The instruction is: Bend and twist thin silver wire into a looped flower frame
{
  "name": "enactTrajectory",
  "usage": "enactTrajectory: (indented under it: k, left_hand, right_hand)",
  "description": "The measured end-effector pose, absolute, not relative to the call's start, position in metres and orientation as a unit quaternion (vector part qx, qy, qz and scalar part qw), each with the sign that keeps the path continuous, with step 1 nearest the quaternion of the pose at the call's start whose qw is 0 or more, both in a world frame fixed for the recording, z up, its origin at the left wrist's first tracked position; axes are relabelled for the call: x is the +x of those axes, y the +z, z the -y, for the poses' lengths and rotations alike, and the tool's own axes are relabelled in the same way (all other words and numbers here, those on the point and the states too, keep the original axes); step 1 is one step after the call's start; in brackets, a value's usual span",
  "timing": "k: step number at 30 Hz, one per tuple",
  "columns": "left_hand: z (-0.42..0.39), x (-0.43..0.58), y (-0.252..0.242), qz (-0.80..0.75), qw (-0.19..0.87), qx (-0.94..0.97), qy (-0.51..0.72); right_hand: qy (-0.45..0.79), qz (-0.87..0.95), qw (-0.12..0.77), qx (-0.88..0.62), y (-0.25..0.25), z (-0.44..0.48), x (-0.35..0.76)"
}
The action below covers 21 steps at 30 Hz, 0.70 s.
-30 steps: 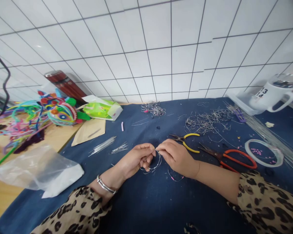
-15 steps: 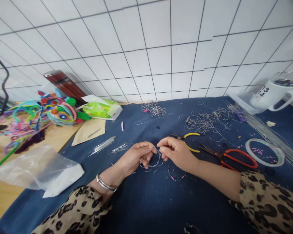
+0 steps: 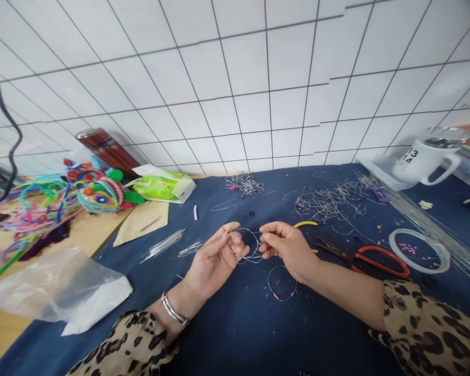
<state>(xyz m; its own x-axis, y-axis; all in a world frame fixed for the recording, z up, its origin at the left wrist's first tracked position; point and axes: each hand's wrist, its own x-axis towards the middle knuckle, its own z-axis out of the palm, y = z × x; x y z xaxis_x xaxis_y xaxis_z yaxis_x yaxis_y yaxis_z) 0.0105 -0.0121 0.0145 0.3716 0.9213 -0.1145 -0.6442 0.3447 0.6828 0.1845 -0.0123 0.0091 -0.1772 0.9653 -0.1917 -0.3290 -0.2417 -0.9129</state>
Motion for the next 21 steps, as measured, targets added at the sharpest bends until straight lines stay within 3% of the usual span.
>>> enactTrajectory:
  k: [21]
  left_hand:
    - [0.003,0.002,0.004,-0.341,0.754,0.352,0.436]
  right_hand:
    - [0.576,0.546,0.443,-0.416,0.005,0.010,0.190]
